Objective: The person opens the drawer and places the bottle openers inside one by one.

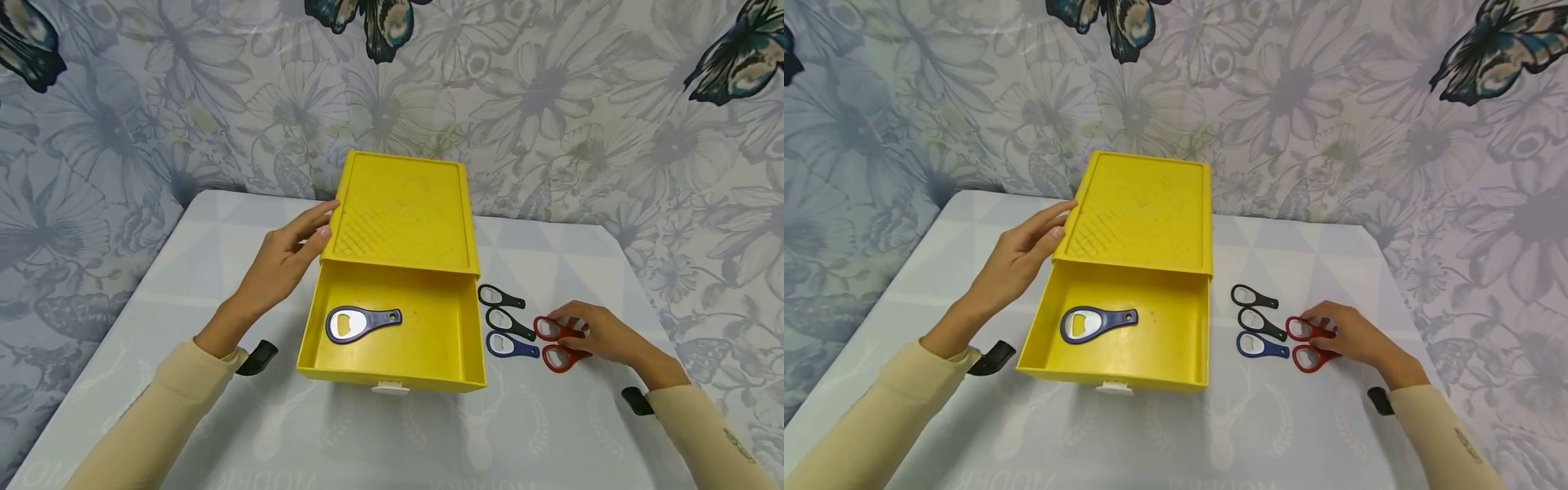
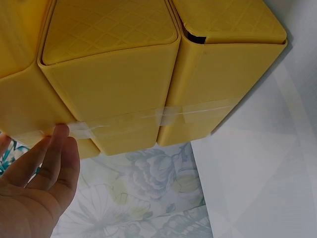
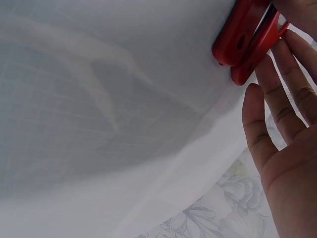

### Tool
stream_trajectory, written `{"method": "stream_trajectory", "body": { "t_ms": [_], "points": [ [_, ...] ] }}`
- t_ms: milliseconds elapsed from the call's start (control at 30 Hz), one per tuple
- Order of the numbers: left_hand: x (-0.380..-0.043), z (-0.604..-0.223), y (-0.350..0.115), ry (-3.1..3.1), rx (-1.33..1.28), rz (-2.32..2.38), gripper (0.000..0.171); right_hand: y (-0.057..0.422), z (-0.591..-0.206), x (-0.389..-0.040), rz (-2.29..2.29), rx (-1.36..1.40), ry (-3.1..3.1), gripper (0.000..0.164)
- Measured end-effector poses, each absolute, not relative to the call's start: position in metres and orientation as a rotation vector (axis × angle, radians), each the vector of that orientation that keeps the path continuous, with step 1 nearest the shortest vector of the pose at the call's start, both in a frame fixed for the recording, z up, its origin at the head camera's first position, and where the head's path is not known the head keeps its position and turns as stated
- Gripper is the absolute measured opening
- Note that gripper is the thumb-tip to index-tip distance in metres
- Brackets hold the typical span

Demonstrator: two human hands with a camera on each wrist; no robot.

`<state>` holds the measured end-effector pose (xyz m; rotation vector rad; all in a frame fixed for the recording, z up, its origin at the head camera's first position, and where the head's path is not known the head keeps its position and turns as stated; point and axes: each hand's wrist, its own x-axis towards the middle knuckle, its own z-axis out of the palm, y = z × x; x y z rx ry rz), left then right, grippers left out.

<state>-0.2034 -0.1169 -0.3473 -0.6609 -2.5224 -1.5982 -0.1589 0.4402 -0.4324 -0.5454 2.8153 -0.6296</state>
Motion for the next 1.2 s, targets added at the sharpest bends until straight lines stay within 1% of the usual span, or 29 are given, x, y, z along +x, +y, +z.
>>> {"method": "stream_trajectory", "body": {
  "t_ms": [200, 500, 900, 1200],
  "points": [
    [-0.204, -0.348, -0.117, -2.524, -0.655, -1.609, 0.045, 0.439, -0.434, -0.162, -0.603, -0.523, 2.797, 0.048],
    [-0.204, -0.348, -0.117, -2.519, -0.652, -1.613, 0.045, 0.437, -0.434, -0.165, -0.639, -0.485, 2.78, 0.044],
    [-0.205, -0.35, -0.117, -2.521, -0.663, -1.608, 0.046, 0.432, -0.426, -0.162, -0.574, -0.571, 2.888, 0.046],
    [-0.205, -0.35, -0.118, -2.514, -0.665, -1.613, 0.046, 0.425, -0.414, -0.162, -0.589, -0.727, 2.96, 0.047]
  ]
}}
